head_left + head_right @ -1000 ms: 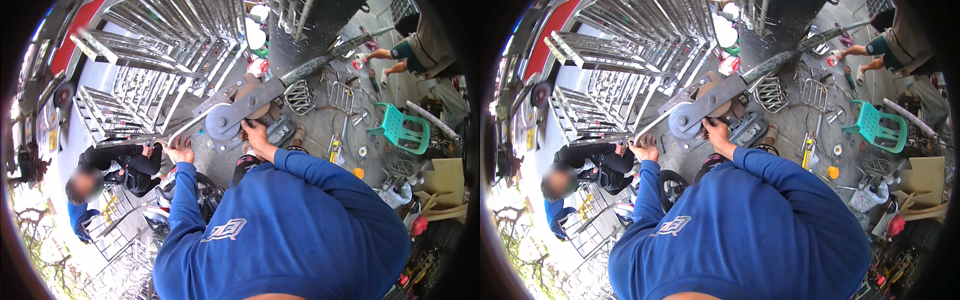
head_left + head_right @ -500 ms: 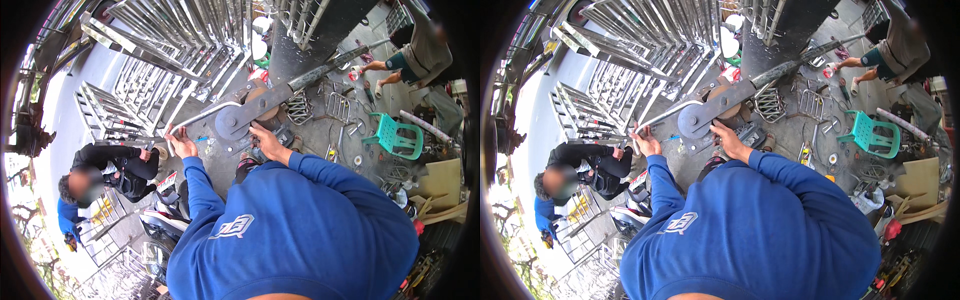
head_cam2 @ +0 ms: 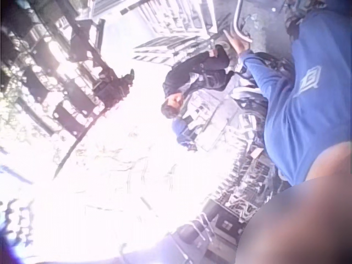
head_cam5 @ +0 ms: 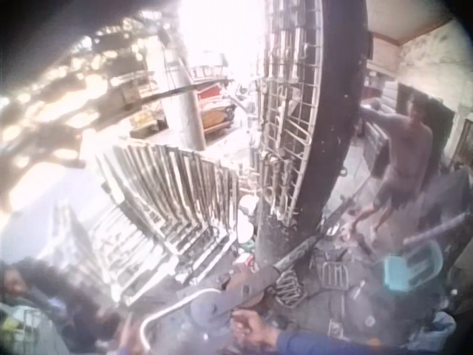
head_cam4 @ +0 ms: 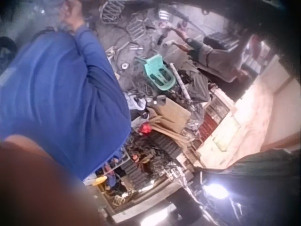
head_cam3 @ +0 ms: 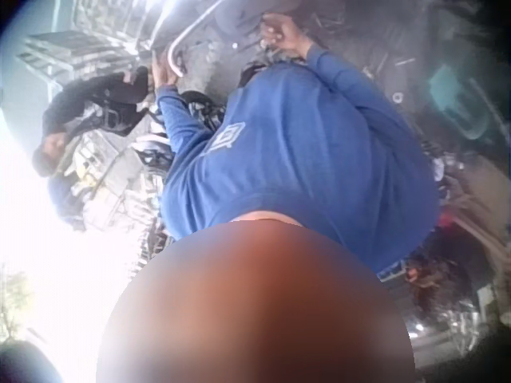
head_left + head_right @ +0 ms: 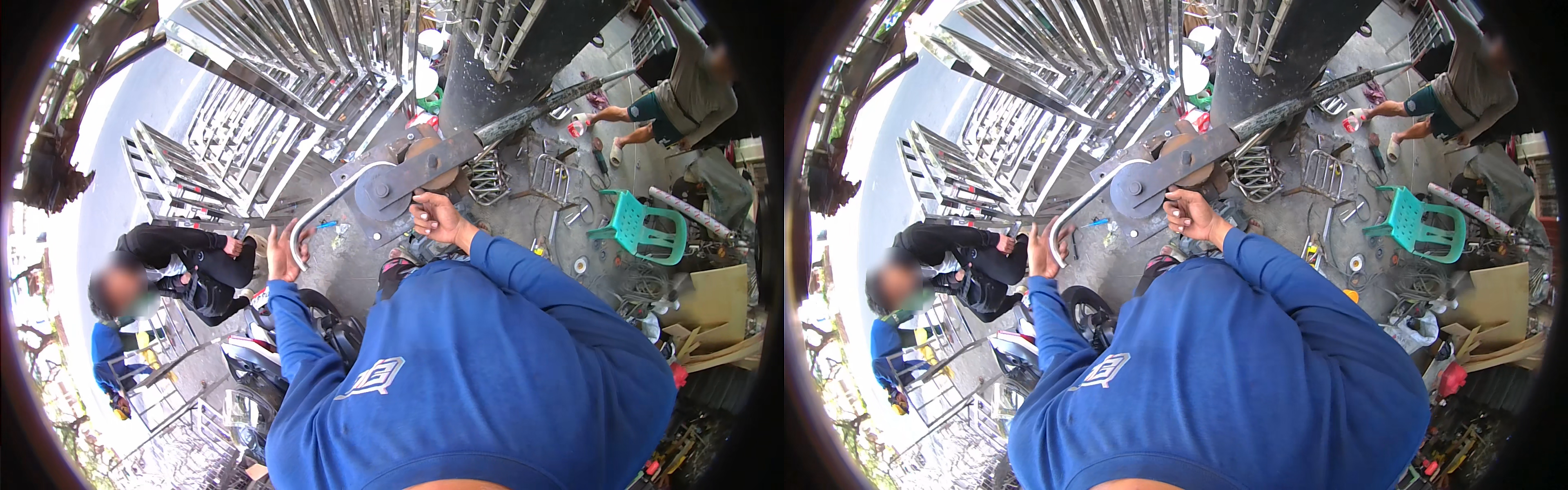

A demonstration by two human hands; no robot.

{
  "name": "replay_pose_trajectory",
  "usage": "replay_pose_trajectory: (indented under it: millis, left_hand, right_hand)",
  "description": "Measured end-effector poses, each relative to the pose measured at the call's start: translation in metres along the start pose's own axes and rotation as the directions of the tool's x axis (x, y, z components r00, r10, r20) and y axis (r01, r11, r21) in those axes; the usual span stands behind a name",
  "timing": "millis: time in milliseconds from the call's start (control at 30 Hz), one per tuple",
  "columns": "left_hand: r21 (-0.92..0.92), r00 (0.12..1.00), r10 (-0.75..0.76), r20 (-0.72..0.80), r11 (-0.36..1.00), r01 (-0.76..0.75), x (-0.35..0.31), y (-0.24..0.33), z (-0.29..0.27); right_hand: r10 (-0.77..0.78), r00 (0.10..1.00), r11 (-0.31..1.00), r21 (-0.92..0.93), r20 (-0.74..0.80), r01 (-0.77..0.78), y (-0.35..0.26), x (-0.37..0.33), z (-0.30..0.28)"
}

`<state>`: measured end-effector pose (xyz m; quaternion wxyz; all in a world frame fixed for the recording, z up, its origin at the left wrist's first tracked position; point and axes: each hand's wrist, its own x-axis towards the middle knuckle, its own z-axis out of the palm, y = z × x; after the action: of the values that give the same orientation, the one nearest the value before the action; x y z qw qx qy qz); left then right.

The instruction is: The person uses a manual pipe bender to shape a metal tube into a curved handlebar. They repeatedly insert the tube, bend it, and check the curvature before fitting the finished piece onto a scooter's handlebar mount.

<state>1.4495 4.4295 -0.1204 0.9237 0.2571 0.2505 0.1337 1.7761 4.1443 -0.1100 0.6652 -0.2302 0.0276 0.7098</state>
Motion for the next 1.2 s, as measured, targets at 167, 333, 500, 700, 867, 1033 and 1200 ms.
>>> replay_pose_trajectory:
  millis: [167,333,500,700,867,1033,1200]
  left_hand:
    - [0.484,0.914,0.111,-0.39,0.869,0.101,0.014,0.002,0.029]
    - [0.184,0.844,0.286,-0.454,0.957,-0.225,0.005,0.005,0.011]
    - [-0.066,0.817,0.35,-0.458,0.903,-0.424,-0.058,-0.014,0.034]
    - [-0.143,0.808,0.126,-0.575,0.957,-0.251,-0.138,-0.151,0.205]
    - [-0.127,0.639,0.181,-0.748,0.905,-0.405,-0.139,-0.304,0.342]
    - [-0.371,0.698,0.152,-0.699,0.758,-0.537,-0.099,-0.393,0.366]
    - [-0.478,0.699,0.233,-0.676,0.583,-0.657,-0.07,-0.426,0.391]
  right_hand:
    - [-0.064,0.998,0.993,0.1,-0.021,0.066,0.013,-0.011,0.008]
    - [-0.034,0.992,0.998,-0.059,-0.117,0.028,0.016,-0.042,0.001]
    - [-0.026,0.99,0.988,-0.157,-0.138,0.004,-0.003,-0.058,-0.008]
    - [0.124,0.989,0.742,-0.655,-0.076,-0.143,-0.03,-0.072,0.007]
    - [0.381,0.921,0.718,-0.654,0.081,-0.239,-0.021,-0.083,0.021]
    - [0.336,0.927,0.366,-0.93,0.167,0.035,-0.014,-0.104,0.019]
    - [0.143,0.989,-0.119,-0.992,0.032,0.05,-0.027,-0.134,-0.006]
